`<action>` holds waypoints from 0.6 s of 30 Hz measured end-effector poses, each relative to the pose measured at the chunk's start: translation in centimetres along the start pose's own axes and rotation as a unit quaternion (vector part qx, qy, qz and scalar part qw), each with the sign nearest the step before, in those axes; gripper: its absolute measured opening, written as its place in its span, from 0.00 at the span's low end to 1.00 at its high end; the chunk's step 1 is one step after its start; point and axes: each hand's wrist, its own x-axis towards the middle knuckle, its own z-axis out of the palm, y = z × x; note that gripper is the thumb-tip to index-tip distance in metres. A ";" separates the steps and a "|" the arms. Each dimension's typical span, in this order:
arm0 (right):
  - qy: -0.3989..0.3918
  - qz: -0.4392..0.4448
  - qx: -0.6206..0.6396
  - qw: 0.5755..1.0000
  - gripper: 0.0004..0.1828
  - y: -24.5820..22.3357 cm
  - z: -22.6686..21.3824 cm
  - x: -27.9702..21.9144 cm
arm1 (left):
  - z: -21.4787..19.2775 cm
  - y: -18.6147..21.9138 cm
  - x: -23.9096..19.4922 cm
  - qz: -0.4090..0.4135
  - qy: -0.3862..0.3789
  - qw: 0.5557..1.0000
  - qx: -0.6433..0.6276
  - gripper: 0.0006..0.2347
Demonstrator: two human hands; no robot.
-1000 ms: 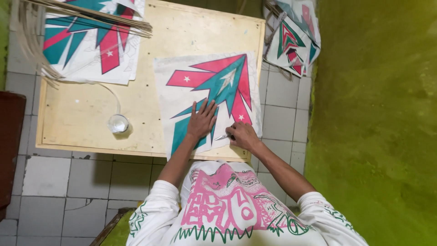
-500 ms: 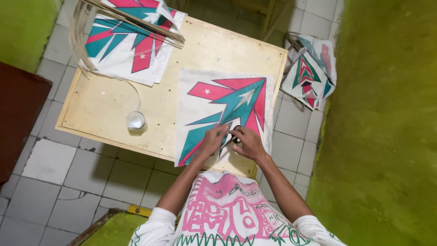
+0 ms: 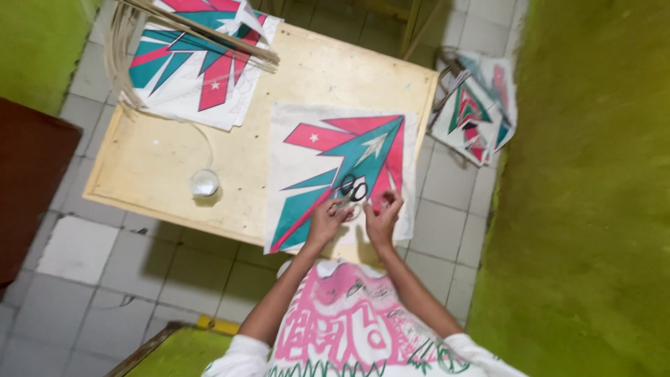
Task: Attaching the bamboo frame to the kite paper by applying glue and folding the edges.
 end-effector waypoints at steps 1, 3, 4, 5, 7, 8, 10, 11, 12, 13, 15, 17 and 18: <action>0.003 -0.010 -0.001 1.000 0.36 0.7 0.7 0.1 | 0.1 -0.1 0.4 0.009 -0.003 1.000 -0.004 0.18; -0.125 0.349 0.319 0.872 0.21 2.3 1.7 -1.5 | -0.1 -0.7 -0.4 -0.030 -0.017 0.999 0.032 0.15; -0.125 0.352 0.317 0.872 0.21 1.9 1.5 -1.4 | 0.6 -1.1 0.0 -0.034 -0.017 0.999 0.031 0.15; -0.139 0.330 0.273 0.893 0.19 1.6 1.6 -1.6 | 1.0 -1.6 0.1 -0.025 -0.016 0.996 0.087 0.13; -0.157 0.313 0.226 0.909 0.19 0.6 1.6 -1.5 | 1.0 -2.0 0.0 -0.024 -0.013 0.990 0.141 0.11; -0.179 0.275 0.159 0.931 0.19 0.1 1.6 -1.2 | 0.7 -1.8 -0.3 0.037 -0.021 0.964 0.261 0.11; -0.199 0.240 0.086 0.946 0.21 0.7 0.9 -0.3 | 0.1 -0.2 -1.9 0.091 -0.036 0.922 0.374 0.12; -0.218 0.207 0.023 0.953 0.21 1.5 0.9 0.8 | -0.5 1.7 -2.8 0.132 0.008 0.872 0.472 0.15; -0.237 0.173 -0.040 0.955 0.21 2.2 0.7 1.9 | -1.1 3.6 -3.6 0.171 0.051 0.807 0.563 0.19; -0.237 0.176 -0.041 0.955 0.21 3.6 0.8 2.3 | -1.3 3.9 -3.7 0.168 0.049 0.807 0.563 0.19; -0.294 0.047 -0.213 0.931 0.22 6.3 1.1 3.1 | -1.9 4.4 -3.7 0.113 -0.014 0.764 0.635 0.28; -0.297 0.011 -0.219 0.929 0.21 3.4 0.8 2.2 | -2.0 4.3 -3.7 0.068 -0.047 0.753 0.653 0.31; -0.297 -0.026 -0.227 0.927 0.19 1.8 0.8 2.1 | -2.0 4.4 -3.5 0.026 -0.079 0.740 0.668 0.34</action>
